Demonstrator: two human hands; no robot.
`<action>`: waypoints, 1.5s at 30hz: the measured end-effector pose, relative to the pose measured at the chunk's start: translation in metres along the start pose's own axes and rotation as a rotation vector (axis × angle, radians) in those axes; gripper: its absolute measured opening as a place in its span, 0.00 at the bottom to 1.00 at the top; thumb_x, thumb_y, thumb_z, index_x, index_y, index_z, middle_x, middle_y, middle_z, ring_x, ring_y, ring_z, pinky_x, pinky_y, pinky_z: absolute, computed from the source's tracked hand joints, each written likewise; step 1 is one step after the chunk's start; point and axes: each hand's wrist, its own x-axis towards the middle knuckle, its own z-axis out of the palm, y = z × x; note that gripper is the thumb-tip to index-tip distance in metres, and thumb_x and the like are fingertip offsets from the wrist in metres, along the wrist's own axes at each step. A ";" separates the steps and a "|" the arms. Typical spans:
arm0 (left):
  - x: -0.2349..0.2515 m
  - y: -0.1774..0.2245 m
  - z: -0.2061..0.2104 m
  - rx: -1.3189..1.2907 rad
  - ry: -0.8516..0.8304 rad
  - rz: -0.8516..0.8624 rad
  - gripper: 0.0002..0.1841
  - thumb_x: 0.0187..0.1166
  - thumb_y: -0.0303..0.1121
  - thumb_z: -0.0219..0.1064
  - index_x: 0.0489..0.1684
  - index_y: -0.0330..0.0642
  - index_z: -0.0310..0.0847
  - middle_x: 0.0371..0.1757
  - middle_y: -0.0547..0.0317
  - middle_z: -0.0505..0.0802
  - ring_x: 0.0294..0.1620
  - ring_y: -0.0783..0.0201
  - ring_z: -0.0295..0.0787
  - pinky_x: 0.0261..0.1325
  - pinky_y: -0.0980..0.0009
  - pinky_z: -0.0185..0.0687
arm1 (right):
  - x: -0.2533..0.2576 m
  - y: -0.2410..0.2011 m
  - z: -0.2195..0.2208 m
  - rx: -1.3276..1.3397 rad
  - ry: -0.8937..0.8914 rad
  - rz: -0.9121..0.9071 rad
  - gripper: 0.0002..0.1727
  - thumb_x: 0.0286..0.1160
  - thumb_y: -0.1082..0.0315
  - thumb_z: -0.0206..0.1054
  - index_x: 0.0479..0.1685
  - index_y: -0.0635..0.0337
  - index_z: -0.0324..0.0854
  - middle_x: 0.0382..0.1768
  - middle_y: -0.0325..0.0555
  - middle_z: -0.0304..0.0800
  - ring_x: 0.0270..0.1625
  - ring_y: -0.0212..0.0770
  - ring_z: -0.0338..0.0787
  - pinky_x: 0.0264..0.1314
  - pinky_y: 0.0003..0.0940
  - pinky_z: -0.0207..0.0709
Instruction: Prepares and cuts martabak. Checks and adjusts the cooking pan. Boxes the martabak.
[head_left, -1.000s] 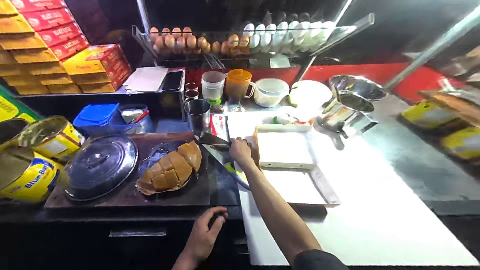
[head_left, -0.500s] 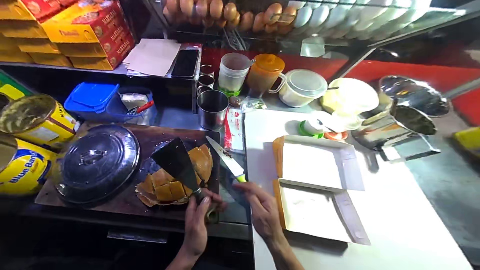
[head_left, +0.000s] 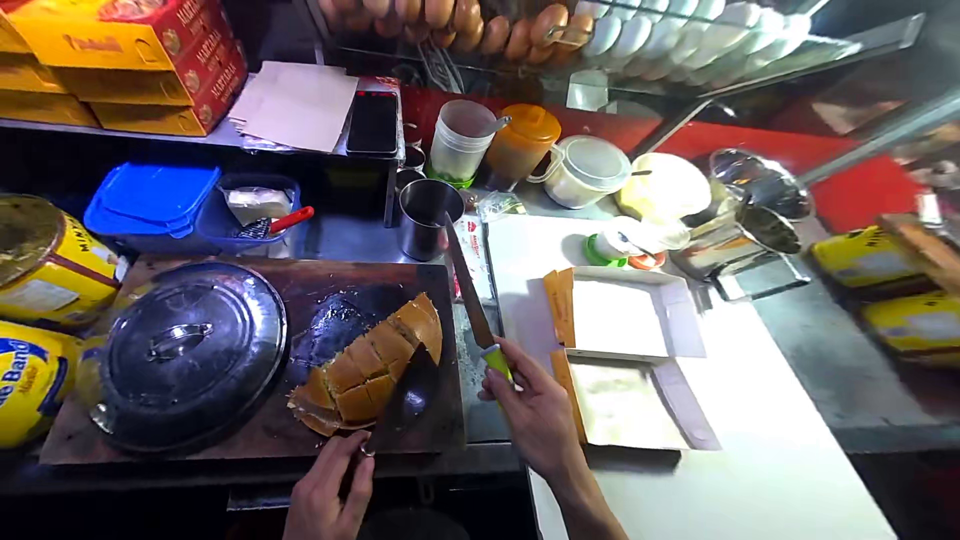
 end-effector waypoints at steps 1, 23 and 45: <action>0.003 0.002 0.007 0.072 0.028 0.039 0.19 0.85 0.39 0.58 0.54 0.31 0.88 0.40 0.46 0.93 0.38 0.64 0.90 0.44 0.73 0.86 | -0.002 -0.004 0.010 -0.028 0.023 -0.083 0.23 0.80 0.69 0.67 0.72 0.66 0.81 0.51 0.48 0.91 0.40 0.29 0.94 0.42 0.25 0.92; 0.001 0.008 0.052 -0.029 0.100 0.077 0.27 0.92 0.51 0.50 0.55 0.37 0.88 0.34 0.57 0.93 0.24 0.78 0.84 0.29 0.81 0.84 | 0.005 0.039 -0.017 1.204 -0.745 0.567 0.13 0.81 0.56 0.59 0.45 0.54 0.84 0.23 0.35 0.86 0.12 0.25 0.81 0.12 0.19 0.77; 0.063 0.069 -0.019 -1.045 -0.287 -1.003 0.27 0.96 0.45 0.29 0.52 0.43 0.76 0.24 0.63 0.83 0.12 0.72 0.80 0.15 0.75 0.84 | -0.012 0.095 -0.098 1.190 -0.611 0.715 0.16 0.78 0.54 0.65 0.53 0.55 0.86 0.24 0.35 0.86 0.14 0.26 0.83 0.14 0.19 0.79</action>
